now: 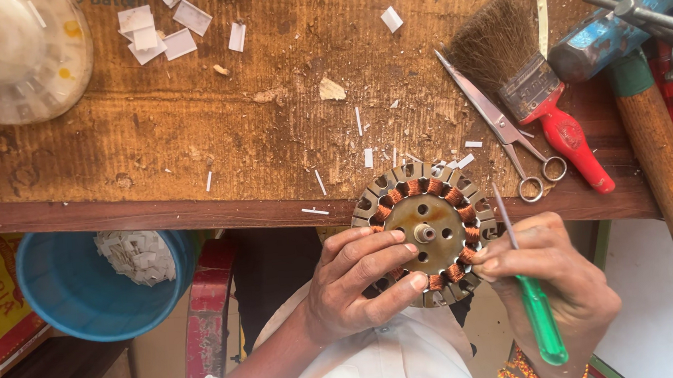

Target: The person uses a green-handled screwdriver to pry and adjust copper windings on a motor rotor. They rotate the rotor to access different slots and continue the adjustment process throughout the clip.

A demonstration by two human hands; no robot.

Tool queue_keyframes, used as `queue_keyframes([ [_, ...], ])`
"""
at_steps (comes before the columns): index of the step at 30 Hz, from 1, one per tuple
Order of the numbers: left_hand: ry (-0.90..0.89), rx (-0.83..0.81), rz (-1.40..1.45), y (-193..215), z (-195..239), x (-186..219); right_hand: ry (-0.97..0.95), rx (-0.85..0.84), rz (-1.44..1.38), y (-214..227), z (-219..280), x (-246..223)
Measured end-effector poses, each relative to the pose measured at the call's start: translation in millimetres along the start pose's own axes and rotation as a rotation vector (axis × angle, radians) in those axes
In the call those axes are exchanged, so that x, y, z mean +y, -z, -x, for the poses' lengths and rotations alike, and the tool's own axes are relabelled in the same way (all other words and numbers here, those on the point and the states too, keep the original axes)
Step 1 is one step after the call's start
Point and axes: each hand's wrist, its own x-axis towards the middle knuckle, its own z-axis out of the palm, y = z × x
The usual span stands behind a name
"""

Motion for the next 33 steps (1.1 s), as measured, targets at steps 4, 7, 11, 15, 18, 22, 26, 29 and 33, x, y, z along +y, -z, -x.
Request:
queue_keyframes([
  [4, 0.004, -0.001, 0.006, 1, -1, 1, 0.049, 0.121, -0.19, 0, 5, 10],
  [7, 0.006, 0.009, 0.016, 1, -1, 2, 0.058, 0.198, -0.289, 1, 10, 20],
  [11, -0.003, 0.019, 0.005, 0, -1, 2, 0.005, 0.237, -0.244, 9, 19, 32],
  [15, 0.016, 0.018, -0.014, -3, 1, 2, -0.071, 0.217, -0.182, 14, 31, 41],
  [18, 0.01, 0.022, -0.032, -3, 2, 1, -0.061, 0.15, -0.179, 15, 35, 43],
  [22, 0.021, 0.016, -0.045, -3, 1, 3, -0.063, 0.116, -0.152, 14, 28, 35],
  [26, 0.024, -0.003, -0.069, -2, 0, 4, -0.037, 0.028, -0.049, 15, 14, 16],
  [29, 0.027, -0.02, -0.083, 0, -3, 5, -0.012, -0.095, 0.078, 13, 0, 3],
  [33, -0.009, -0.003, -0.052, 5, -11, 7, 0.003, -0.194, 0.145, 7, -19, -6],
])
